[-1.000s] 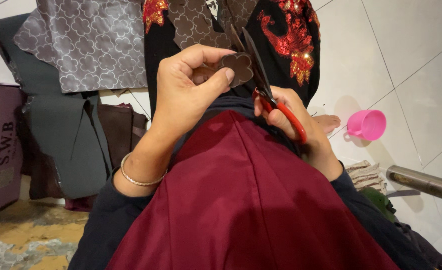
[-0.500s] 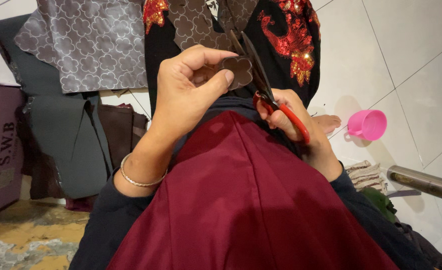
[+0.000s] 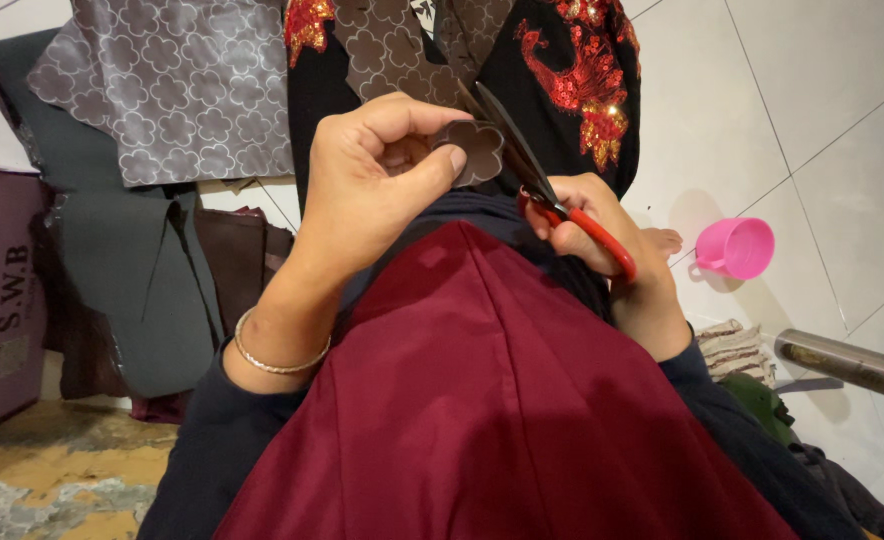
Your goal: The person sits on the floor and uses red-handled scissors to cut small, patterned shapes from a piece of brown fabric. The cut pieces are placed on the floor to the left, and the process continues with multiple shapes being cut one by one.
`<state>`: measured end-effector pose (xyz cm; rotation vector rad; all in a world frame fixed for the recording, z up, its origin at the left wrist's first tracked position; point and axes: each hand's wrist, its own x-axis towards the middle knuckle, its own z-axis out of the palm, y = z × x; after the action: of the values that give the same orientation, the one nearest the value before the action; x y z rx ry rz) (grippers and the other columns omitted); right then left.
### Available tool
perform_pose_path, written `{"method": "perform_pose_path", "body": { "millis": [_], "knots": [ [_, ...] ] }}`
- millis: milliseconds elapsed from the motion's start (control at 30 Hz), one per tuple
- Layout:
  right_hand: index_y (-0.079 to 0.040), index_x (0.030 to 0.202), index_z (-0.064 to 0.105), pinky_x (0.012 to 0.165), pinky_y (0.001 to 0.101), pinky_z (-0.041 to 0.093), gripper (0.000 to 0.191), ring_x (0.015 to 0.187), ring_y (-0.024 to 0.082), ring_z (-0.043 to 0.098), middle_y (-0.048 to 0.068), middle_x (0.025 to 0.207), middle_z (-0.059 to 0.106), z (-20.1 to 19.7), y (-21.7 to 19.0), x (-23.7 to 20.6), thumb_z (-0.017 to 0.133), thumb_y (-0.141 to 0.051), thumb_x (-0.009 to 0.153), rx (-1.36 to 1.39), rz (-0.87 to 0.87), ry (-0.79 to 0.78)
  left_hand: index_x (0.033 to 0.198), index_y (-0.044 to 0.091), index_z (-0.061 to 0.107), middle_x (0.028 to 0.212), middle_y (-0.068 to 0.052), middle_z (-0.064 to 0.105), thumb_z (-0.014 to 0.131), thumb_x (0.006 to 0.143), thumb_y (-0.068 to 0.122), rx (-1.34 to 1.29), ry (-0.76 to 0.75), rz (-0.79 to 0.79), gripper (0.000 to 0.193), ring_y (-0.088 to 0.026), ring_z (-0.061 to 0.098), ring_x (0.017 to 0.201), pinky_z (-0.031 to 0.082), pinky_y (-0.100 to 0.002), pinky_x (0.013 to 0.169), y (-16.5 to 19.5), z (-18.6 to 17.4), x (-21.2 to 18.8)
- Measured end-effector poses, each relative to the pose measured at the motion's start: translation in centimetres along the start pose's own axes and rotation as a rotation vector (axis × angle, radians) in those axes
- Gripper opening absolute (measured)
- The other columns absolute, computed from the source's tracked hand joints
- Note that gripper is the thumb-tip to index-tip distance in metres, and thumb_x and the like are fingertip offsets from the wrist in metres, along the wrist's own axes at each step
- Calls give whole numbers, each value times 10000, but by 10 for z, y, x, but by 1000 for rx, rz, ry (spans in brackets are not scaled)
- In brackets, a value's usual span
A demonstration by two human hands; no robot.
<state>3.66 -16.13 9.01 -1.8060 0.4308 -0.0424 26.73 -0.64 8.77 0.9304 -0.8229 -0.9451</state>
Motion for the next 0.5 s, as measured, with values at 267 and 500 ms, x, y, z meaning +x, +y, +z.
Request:
{"method": "perform_pose_path", "body": {
  "millis": [267, 500],
  "knots": [
    [-88, 758, 523, 590, 246, 310, 806, 675, 60, 410, -46, 722, 469, -26, 3, 9, 617, -889, 767, -41, -22, -46, 1154, -40, 720, 1007, -32, 746, 715, 958, -12, 71, -34, -28, 198, -50, 698, 891, 587, -202, 805, 9, -5, 18],
    [-91, 745, 529, 578, 245, 322, 800, 663, 58, 426, -55, 707, 483, -41, 6, 22, 630, -884, 755, -51, -19, -66, 1152, -48, 723, 987, -35, 754, 721, 941, -4, 56, -58, -91, 215, -44, 686, 859, 580, -203, 779, 14, -13, 34]
  ]
}}
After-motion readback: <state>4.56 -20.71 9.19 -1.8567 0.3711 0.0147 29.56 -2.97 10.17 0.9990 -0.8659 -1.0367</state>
